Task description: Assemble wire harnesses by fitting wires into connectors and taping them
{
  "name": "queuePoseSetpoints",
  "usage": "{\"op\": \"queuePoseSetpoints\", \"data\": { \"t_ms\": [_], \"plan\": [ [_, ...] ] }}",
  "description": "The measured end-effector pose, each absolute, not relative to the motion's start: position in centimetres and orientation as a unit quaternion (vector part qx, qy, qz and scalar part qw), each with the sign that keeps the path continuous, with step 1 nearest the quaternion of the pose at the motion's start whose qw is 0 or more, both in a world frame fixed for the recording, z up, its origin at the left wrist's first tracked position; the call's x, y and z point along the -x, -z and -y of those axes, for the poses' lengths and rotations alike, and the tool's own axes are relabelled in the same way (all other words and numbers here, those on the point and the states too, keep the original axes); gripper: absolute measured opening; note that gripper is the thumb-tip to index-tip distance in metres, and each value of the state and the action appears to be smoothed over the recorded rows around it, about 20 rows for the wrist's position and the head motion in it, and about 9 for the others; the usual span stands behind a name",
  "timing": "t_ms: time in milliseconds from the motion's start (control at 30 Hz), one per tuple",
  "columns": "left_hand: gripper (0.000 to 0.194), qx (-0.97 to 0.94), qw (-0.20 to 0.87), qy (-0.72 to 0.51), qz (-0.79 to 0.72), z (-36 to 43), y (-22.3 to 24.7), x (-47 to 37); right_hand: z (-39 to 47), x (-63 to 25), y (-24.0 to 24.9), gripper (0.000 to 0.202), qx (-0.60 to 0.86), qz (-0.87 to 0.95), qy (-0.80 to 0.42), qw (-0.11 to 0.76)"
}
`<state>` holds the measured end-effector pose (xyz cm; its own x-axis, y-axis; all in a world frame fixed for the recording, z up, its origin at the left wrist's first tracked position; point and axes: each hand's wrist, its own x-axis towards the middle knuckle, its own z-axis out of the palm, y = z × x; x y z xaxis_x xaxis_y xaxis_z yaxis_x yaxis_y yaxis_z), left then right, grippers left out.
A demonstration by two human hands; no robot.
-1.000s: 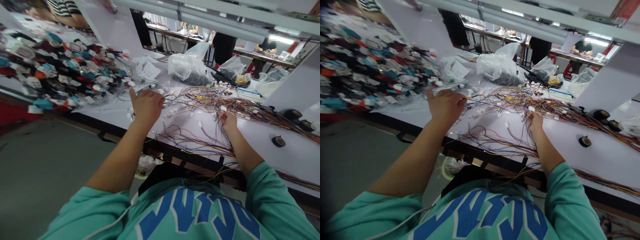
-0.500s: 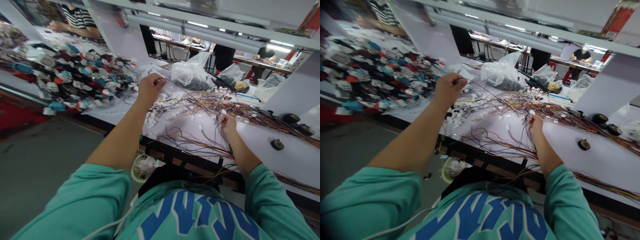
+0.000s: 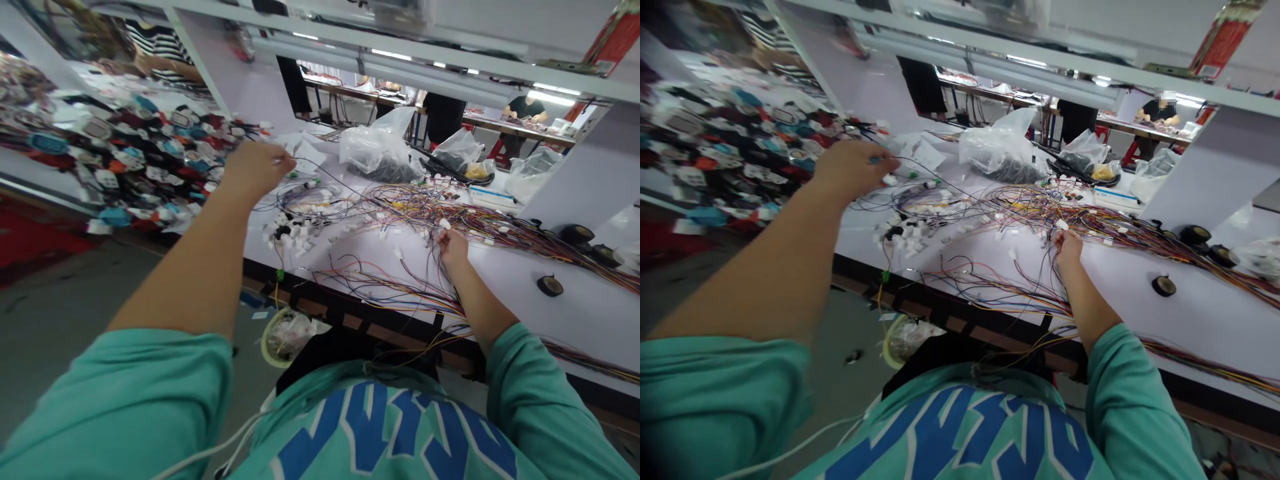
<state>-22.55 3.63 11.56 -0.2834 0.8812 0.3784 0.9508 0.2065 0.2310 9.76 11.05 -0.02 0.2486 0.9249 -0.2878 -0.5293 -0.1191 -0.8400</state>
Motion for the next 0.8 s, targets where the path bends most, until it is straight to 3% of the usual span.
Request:
{"op": "queuePoseSetpoints", "data": {
  "t_ms": [133, 300, 533, 733, 800],
  "plan": [
    [0.046, 0.589, 0.084, 0.263, 0.76, -3.2, -11.5, 22.1, -11.1, -9.5, 0.2, 0.02, 0.483, 0.209, -0.558, 0.642],
    [0.035, 0.622, -0.001, 0.242, 0.745, -1.0, -12.2, 19.5, -11.3, -9.6, 0.4, 0.024, 0.485, 0.215, -0.556, 0.64],
    [0.036, 0.669, -0.209, 0.258, 0.665, 6.2, -11.6, 17.6, -11.3, -9.8, 0.1, 0.023, 0.498, 0.233, -0.55, 0.628],
    [0.027, 0.63, -0.508, 0.182, 0.559, 11.5, -6.3, 16.3, -11.2, -9.5, -0.2, 0.023, 0.509, 0.303, -0.534, 0.603],
    [0.025, 0.618, -0.56, 0.161, 0.528, 12.4, -4.0, 15.6, -11.1, -9.5, -0.2, 0.024, 0.504, 0.343, -0.54, 0.58]
  ]
}}
